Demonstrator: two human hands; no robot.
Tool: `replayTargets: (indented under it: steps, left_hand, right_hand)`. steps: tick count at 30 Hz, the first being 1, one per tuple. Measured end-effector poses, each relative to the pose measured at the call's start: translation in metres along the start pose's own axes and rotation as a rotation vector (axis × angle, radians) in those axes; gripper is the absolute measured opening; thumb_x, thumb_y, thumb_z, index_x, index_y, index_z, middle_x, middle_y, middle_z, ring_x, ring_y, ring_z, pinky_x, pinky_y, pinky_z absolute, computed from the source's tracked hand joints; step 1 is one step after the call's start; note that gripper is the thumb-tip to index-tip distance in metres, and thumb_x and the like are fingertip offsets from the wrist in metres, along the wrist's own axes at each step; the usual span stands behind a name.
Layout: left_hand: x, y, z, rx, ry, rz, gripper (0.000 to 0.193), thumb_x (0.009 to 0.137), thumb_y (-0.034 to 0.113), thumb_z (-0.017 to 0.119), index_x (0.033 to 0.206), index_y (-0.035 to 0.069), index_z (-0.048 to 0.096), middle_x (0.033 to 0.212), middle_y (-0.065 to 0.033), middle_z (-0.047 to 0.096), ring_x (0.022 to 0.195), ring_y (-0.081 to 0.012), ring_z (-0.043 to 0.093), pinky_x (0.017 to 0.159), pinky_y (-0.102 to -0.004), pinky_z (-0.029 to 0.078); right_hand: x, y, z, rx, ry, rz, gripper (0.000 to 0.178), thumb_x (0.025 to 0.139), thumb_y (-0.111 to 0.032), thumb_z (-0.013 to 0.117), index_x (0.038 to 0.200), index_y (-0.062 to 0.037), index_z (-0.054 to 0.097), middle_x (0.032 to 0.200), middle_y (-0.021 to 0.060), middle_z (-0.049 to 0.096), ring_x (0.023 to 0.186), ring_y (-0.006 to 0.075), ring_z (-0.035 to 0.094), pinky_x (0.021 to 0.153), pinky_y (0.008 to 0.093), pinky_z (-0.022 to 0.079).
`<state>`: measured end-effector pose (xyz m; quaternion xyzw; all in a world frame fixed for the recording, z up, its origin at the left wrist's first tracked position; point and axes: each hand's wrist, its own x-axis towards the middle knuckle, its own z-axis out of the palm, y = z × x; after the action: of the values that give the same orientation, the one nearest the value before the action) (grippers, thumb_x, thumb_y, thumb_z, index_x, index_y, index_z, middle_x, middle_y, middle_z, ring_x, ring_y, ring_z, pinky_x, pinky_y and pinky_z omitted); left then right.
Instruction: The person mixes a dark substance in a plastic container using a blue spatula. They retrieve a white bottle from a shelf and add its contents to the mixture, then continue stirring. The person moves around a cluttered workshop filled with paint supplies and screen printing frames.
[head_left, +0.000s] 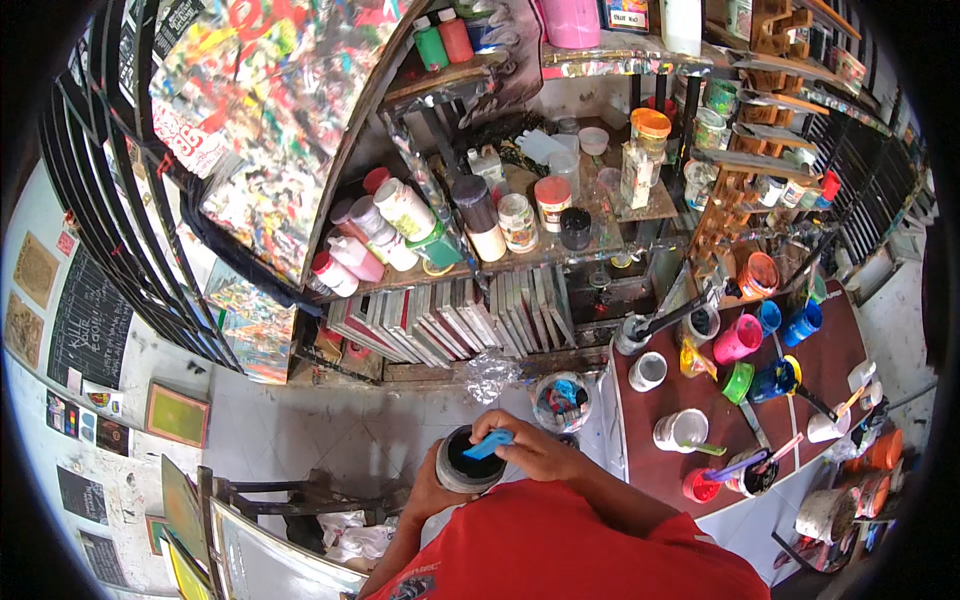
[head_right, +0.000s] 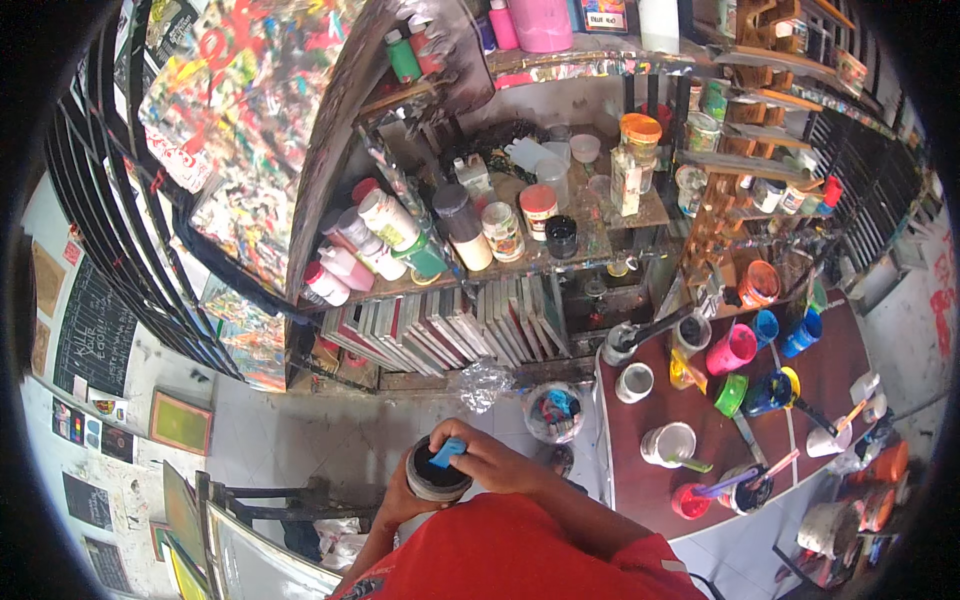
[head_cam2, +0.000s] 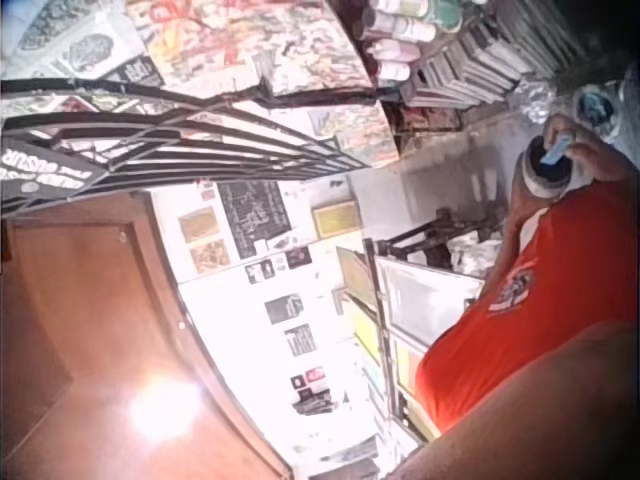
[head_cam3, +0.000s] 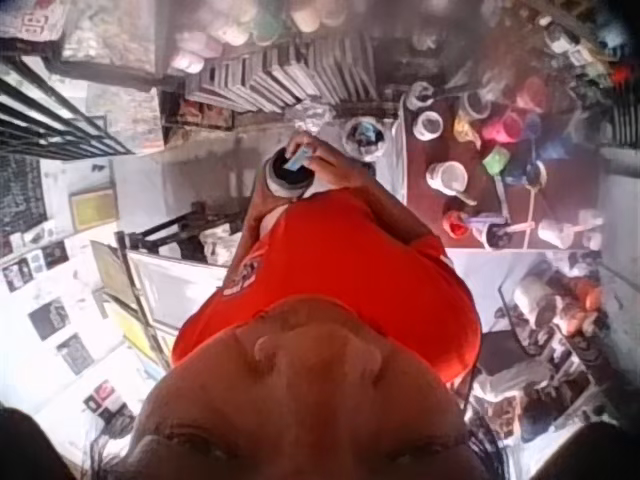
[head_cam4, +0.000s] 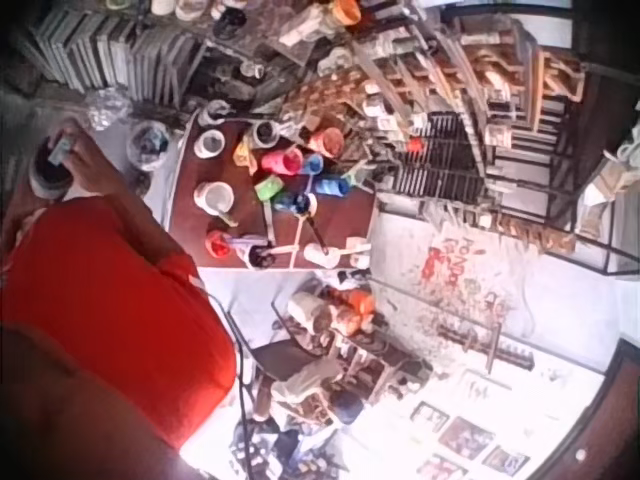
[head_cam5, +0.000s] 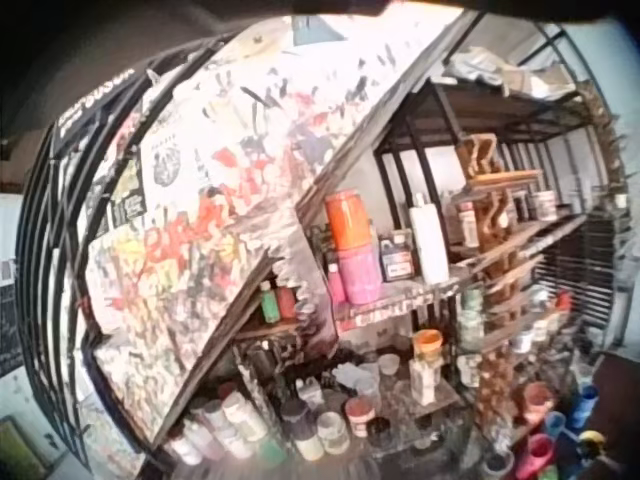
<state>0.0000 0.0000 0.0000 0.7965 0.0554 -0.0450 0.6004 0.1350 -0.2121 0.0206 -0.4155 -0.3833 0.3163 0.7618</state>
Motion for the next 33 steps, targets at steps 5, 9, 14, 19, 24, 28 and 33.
replayTargets:
  steps: [5, 9, 14, 19, 24, 28, 33]
  left_hand:
    - [0.057, -0.006, 0.011, 0.025, 0.033, 0.018, 0.103, 0.051, 0.021, 0.099, 0.137, 0.003, 0.044, 0.133, -0.0142, 0.058, 0.122, -0.0225, 0.058, 0.105, -0.0391, 0.046]
    - [0.069, -0.028, 0.004, 0.146, 0.073, 0.032, 0.100, 0.051, 0.026, 0.098, 0.134, 0.002, 0.047, 0.130, -0.0156, 0.059, 0.119, -0.0275, 0.059, 0.103, -0.0410, 0.046]
    - [0.099, -0.038, -0.008, 0.306, 0.023, 0.030, 0.107, 0.048, 0.037, 0.095, 0.137, 0.002, 0.046, 0.129, -0.0188, 0.057, 0.122, -0.0373, 0.054, 0.107, -0.0442, 0.042]
    - [0.133, -0.062, -0.020, 0.453, -0.027, 0.017, 0.110, 0.048, 0.038, 0.094, 0.140, 0.003, 0.044, 0.134, -0.0191, 0.054, 0.128, -0.0385, 0.049, 0.111, -0.0462, 0.037]
    - [0.173, -0.053, -0.040, 0.426, -0.145, 0.046, 0.111, 0.050, 0.043, 0.094, 0.141, 0.005, 0.043, 0.138, -0.0191, 0.051, 0.131, -0.0389, 0.046, 0.113, -0.0471, 0.035]
    - [0.198, -0.078, -0.052, 0.539, -0.145, 0.115, 0.111, 0.050, 0.047, 0.095, 0.139, 0.005, 0.044, 0.133, -0.0183, 0.055, 0.128, -0.0408, 0.049, 0.112, -0.0484, 0.036]
    - [0.213, -0.098, -0.075, 0.580, -0.147, 0.165, 0.111, 0.050, 0.045, 0.096, 0.140, 0.004, 0.043, 0.134, -0.0189, 0.055, 0.127, -0.0411, 0.050, 0.110, -0.0485, 0.039]
  right_hand:
    - [0.021, -0.038, -0.064, -0.620, -0.034, -0.032, 0.033, 0.090, -0.021, 0.069, 0.116, -0.0048, 0.057, 0.114, 0.0137, 0.058, 0.106, 0.0299, 0.058, 0.092, 0.0379, 0.046]
    - [0.024, -0.032, -0.078, -0.752, 0.133, 0.079, 0.023, 0.089, -0.024, 0.071, 0.100, -0.0046, 0.065, 0.096, 0.0148, 0.064, 0.087, 0.0322, 0.064, 0.077, 0.0391, 0.050]
    - [0.031, -0.023, -0.092, -0.809, 0.327, 0.201, 0.024, 0.086, -0.027, 0.074, 0.092, -0.0039, 0.067, 0.084, 0.0134, 0.068, 0.078, 0.0304, 0.067, 0.068, 0.0381, 0.051]
    - [0.033, -0.011, -0.106, -0.792, 0.542, 0.468, 0.034, 0.085, -0.029, 0.074, 0.106, -0.0041, 0.065, 0.094, 0.0177, 0.070, 0.084, 0.0336, 0.069, 0.074, 0.0410, 0.053]
    - [0.045, 0.004, -0.108, -0.964, 0.637, 0.571, 0.025, 0.088, -0.025, 0.067, 0.104, -0.0059, 0.063, 0.093, 0.0193, 0.070, 0.088, 0.0417, 0.068, 0.076, 0.0485, 0.052]
    - [0.040, 0.038, -0.114, -0.923, 0.703, 0.588, 0.018, 0.091, -0.019, 0.067, 0.099, -0.0030, 0.062, 0.077, 0.0157, 0.070, 0.071, 0.0310, 0.071, 0.061, 0.0394, 0.052]
    - [0.060, 0.029, -0.104, -1.017, 0.508, 0.446, 0.021, 0.087, -0.016, 0.070, 0.102, -0.0049, 0.062, 0.089, 0.0138, 0.069, 0.084, 0.0303, 0.070, 0.073, 0.0399, 0.054]
